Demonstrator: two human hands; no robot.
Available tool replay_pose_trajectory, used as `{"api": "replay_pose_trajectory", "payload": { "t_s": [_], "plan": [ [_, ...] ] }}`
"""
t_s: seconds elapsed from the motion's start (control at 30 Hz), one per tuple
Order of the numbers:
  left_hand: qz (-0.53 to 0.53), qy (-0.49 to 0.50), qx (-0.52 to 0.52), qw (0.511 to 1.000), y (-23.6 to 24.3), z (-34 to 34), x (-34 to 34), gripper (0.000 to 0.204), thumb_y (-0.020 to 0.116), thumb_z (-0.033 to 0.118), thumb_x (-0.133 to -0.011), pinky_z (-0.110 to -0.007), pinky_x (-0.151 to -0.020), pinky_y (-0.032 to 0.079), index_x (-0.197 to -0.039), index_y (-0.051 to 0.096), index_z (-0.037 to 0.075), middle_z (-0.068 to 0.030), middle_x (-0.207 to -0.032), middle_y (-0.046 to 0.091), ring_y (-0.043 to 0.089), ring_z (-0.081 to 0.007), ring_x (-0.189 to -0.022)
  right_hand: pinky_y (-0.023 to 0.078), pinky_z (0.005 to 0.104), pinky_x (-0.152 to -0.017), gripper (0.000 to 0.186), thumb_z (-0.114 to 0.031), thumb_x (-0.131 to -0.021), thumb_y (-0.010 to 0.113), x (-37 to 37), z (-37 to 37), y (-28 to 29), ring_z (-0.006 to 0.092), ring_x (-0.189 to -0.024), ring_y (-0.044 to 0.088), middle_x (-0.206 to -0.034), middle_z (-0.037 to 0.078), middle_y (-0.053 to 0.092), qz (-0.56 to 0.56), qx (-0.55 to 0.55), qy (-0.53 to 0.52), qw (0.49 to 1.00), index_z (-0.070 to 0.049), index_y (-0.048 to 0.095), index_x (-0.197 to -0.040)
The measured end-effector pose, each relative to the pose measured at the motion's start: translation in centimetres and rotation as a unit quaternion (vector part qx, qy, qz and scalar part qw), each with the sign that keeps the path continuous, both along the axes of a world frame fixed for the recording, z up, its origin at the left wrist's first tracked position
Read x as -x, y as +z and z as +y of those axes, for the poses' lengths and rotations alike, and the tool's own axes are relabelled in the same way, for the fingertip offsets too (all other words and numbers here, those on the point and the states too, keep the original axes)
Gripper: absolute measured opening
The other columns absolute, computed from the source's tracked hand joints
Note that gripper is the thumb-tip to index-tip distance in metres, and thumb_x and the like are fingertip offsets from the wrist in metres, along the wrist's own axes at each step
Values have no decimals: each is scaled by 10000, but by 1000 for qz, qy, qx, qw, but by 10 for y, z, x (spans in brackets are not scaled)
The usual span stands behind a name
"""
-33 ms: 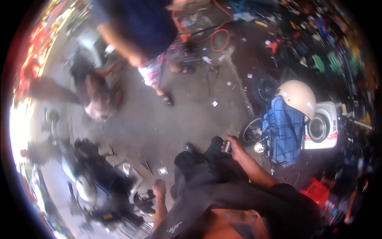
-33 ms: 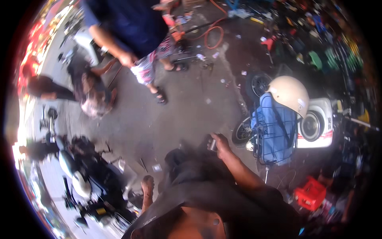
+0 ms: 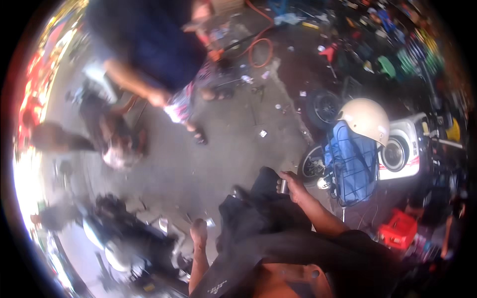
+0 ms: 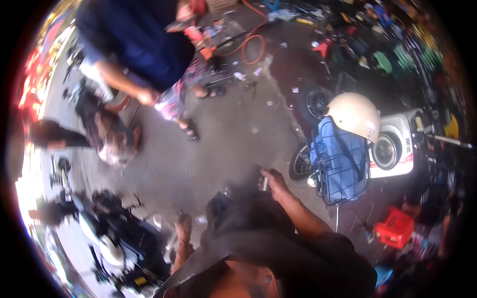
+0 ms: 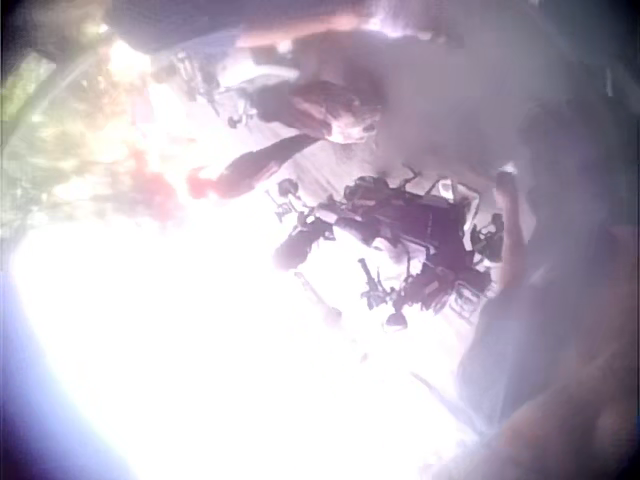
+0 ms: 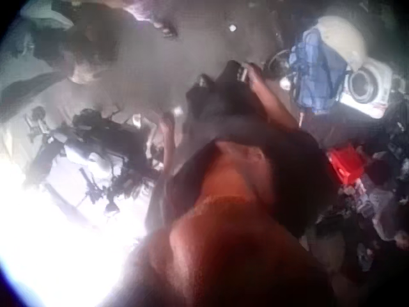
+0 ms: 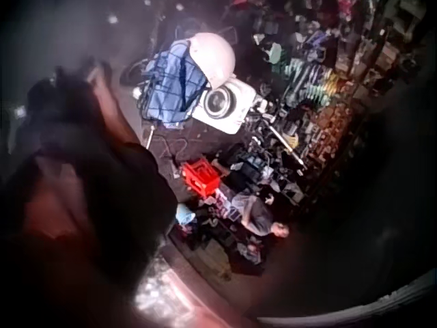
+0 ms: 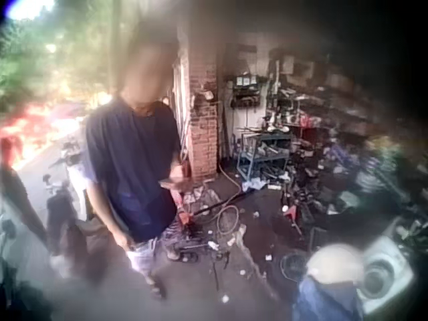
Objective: The person places components into the center of a motorcycle wheel hub, hammers a metal sleeve into place, and then uses a long metal rod to further secure or position internal parts before hammering the sleeve again.
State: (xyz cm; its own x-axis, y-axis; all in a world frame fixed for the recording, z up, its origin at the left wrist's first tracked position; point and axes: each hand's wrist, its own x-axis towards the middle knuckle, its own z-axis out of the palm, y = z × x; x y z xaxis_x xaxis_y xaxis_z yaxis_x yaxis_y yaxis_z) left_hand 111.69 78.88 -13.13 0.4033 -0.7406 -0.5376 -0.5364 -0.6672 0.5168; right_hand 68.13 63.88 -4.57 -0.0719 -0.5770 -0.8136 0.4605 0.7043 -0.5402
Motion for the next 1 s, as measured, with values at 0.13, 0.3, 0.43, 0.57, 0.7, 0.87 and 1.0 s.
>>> {"api": "replay_pose_trajectory", "payload": {
  "t_s": [0.13, 0.3, 0.43, 0.57, 0.7, 0.87, 1.0],
  "plan": [
    [-36, -264, 91, 960, 62, -179, 62, 310, 578, 291, -857, -424, -872, 486, -1061, 668, 76, -170, -1067, 671, 628, -376, -1001, 534, 320, -582, 272, -242, -898, 652, 6, -20, 11, 179, -661, 619, -805, 69, 603, 62, 27, 25, 997, -40, 548, -1048],
    [-9, -427, 56, 902, 21, -337, 152, 350, 601, 309, -855, -410, -889, 494, -1139, 641, 110, -179, -1069, 680, 634, -365, -1019, 501, 296, -603, 289, -234, -889, 667, 12, -86, -26, 166, -697, 613, -840, 78, 625, 147, 40, 49, 987, -2, 563, -1026],
    [-7, -494, 25, 869, 18, -406, 216, 357, 626, 306, -842, -416, -857, 508, -1120, 645, 83, -182, -1053, 684, 650, -366, -971, 486, 314, -708, 364, -285, -880, 666, 21, -141, 4, 173, -836, 605, -939, 89, 630, 101, 61, 2, 993, -6, 581, -1098],
    [-25, -645, 88, 759, 61, -498, 345, 287, 629, 274, -840, -441, -831, 516, -1026, 643, 55, -172, -971, 689, 658, -359, -942, 480, 317, -740, 367, -302, -896, 652, 75, -188, 36, 163, -854, 599, -951, 97, 627, 277, 140, -10, 950, -5, 584, -1101],
    [4, -682, 40, 731, 73, -556, 421, 259, 641, 260, -825, -453, -789, 528, -967, 634, 44, -176, -886, 682, 665, -375, -866, 490, 305, -733, 346, -296, -901, 643, 99, -197, 35, 181, -861, 622, -958, 118, 638, 211, 90, -146, 962, -4, 583, -1078],
    [-135, -743, 113, 646, 54, -667, 563, 267, 601, 292, -865, -458, -753, 543, -980, 642, 55, -191, -822, 679, 668, -385, -825, 524, 306, -743, 245, -160, -915, 602, 157, -241, -14, 213, -868, 657, -992, 133, 657, 437, 144, -167, 872, -7, 578, -1106],
    [-68, -800, 38, 594, 8, -794, 662, 286, 546, 313, -919, -413, -709, 563, -1011, 641, 59, -198, -849, 676, 667, -378, -800, 530, 362, -746, 284, -118, -917, 590, 196, -297, -61, 212, -880, 640, -980, 73, 663, 363, 87, -416, 829, -65, 569, -1195]
  ]
}}
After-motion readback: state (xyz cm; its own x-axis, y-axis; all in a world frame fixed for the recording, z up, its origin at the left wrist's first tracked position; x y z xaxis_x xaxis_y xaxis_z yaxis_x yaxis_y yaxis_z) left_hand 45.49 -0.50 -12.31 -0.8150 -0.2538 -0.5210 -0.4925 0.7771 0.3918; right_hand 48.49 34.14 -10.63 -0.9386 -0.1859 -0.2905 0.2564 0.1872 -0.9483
